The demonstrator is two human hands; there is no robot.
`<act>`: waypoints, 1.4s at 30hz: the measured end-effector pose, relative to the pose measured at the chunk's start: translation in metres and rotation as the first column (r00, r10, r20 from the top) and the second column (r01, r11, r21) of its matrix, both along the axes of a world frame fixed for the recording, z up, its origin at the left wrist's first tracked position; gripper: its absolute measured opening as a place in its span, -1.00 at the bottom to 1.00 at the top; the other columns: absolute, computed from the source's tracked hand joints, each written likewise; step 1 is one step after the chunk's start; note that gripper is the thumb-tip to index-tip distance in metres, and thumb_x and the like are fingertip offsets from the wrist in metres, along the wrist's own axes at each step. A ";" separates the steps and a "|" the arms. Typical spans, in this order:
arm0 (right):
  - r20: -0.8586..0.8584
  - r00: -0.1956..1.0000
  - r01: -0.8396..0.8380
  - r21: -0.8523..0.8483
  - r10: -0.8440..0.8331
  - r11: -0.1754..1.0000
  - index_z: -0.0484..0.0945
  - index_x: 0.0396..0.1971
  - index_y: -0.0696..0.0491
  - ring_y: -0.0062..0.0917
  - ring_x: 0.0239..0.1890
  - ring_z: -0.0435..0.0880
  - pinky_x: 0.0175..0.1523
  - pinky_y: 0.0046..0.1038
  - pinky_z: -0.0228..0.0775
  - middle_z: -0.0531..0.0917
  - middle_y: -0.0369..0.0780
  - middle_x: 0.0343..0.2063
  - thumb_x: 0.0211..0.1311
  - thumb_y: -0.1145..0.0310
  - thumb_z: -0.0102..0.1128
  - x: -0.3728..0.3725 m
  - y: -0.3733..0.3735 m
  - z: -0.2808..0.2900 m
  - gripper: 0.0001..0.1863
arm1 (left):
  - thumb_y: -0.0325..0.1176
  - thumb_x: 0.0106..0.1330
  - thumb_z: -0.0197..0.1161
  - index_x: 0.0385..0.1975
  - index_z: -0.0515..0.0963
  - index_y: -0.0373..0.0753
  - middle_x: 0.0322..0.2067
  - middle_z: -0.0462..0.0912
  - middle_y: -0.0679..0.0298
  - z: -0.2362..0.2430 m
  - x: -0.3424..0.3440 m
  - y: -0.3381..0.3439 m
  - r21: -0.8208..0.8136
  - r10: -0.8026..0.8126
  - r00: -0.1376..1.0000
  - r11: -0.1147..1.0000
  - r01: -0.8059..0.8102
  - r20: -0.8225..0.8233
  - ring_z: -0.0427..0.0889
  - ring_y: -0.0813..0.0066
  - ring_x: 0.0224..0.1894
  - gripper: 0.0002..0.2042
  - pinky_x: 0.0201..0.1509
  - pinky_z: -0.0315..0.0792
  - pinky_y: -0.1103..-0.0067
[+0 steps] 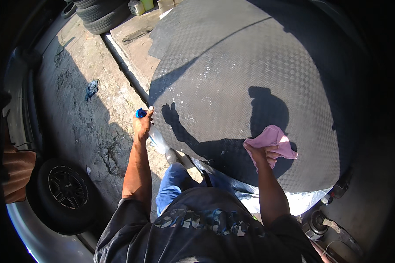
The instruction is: The person repeatedly sprays a cleaning solution onto a black diamond-plate trunk mat and wipes it with a pink cloth. They work across the surface, lifting and repositioning the mat to reach different areas, then continue wiping until the clip ends.
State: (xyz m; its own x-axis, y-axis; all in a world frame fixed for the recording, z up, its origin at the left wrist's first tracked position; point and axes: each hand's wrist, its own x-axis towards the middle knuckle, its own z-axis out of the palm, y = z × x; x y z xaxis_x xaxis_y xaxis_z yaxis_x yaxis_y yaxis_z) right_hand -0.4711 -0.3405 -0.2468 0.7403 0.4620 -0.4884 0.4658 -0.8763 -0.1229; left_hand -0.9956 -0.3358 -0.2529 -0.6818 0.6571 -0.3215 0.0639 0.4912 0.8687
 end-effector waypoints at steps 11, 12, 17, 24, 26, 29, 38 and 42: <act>0.077 0.952 -0.299 0.026 0.297 0.954 -0.86 0.56 -0.02 0.50 0.59 -0.65 0.62 0.40 -0.57 -0.70 0.33 0.57 -0.27 -0.64 0.56 0.016 -0.018 -0.012 0.91 | -0.03 0.28 0.66 -0.68 0.55 -0.22 -0.70 0.53 0.37 0.009 0.069 -0.103 -0.029 -0.034 0.996 0.999 0.036 0.084 0.41 0.52 -0.63 -0.50 -0.50 0.33 0.41; 0.130 0.916 -0.387 0.034 0.380 0.921 -0.84 0.58 -0.02 0.50 0.60 -0.64 0.62 0.39 -0.58 -0.69 0.33 0.57 -0.26 -0.65 0.55 0.023 -0.023 -0.011 0.90 | -0.02 0.27 0.66 -0.69 0.55 -0.22 -0.72 0.52 0.38 0.023 0.088 -0.094 -0.058 -0.082 0.996 0.995 0.084 0.035 0.41 0.51 -0.64 -0.49 -0.50 0.33 0.41; 0.212 0.727 -0.684 0.157 0.652 0.712 -0.47 0.72 -0.09 0.32 0.68 -0.52 0.63 0.37 -0.63 -0.44 0.22 0.67 -0.13 -0.53 0.56 0.059 -0.024 0.013 0.68 | 0.18 0.20 0.65 -0.64 0.51 -0.26 -0.67 0.49 0.35 0.084 0.164 -0.034 0.273 -0.327 0.943 0.914 0.300 0.058 0.38 0.53 -0.57 -0.38 -0.43 0.35 0.37; 0.323 0.728 -0.665 0.545 0.604 0.510 0.48 0.28 0.02 -0.01 0.42 0.40 0.48 0.06 0.25 0.43 0.00 0.32 0.02 -0.02 0.71 0.084 -0.023 0.053 -0.13 | 0.07 0.16 0.73 -0.53 0.57 -0.25 -0.60 0.57 0.41 0.115 0.229 -0.011 0.169 -0.507 0.862 0.850 0.498 0.010 0.43 0.58 -0.51 -0.47 -0.41 0.38 0.48; 0.411 0.690 -0.698 0.596 0.596 0.397 0.50 0.17 0.00 -0.02 0.29 0.47 0.42 0.04 0.28 0.49 -0.08 0.21 0.00 -0.02 0.72 0.079 -0.042 0.055 -0.21 | 0.09 0.14 0.73 -0.49 0.62 -0.25 -0.58 0.59 0.41 0.117 0.246 -0.015 0.006 -0.581 0.808 0.811 0.584 -0.093 0.44 0.57 -0.51 -0.48 -0.39 0.40 0.49; 0.253 0.641 -0.670 0.645 0.724 0.368 0.50 0.18 0.03 -0.04 0.30 0.47 0.42 0.02 0.28 0.52 -0.06 0.16 -0.01 0.03 0.74 0.061 -0.076 0.056 -0.19 | 0.16 0.17 0.68 -0.53 0.63 -0.25 -0.63 0.56 0.39 0.119 0.267 -0.016 -0.181 -0.583 0.807 0.807 0.562 -0.094 0.45 0.56 -0.54 -0.45 -0.40 0.42 0.46; -0.168 0.371 -0.661 0.643 0.913 0.387 0.21 0.56 0.06 -0.04 0.61 0.20 0.67 0.02 0.01 0.34 0.01 0.49 0.03 -0.11 0.69 -0.017 -0.065 0.076 0.18 | 0.16 0.30 0.59 -0.57 0.61 -0.25 -0.63 0.64 0.30 0.122 0.303 0.033 0.012 -0.412 0.911 0.911 0.412 0.019 0.62 0.51 -0.54 -0.44 -0.42 0.50 0.45; -0.228 0.335 -0.657 0.638 0.914 0.400 0.12 0.61 0.05 -0.04 0.63 0.17 0.68 0.02 0.03 0.26 0.01 0.55 0.04 -0.08 0.68 -0.024 -0.035 0.088 0.24 | 0.10 0.26 0.65 -0.54 0.58 -0.24 -0.62 0.61 0.31 0.121 0.302 0.056 0.174 -0.313 0.949 0.937 0.301 0.043 0.61 0.49 -0.56 -0.48 -0.44 0.54 0.46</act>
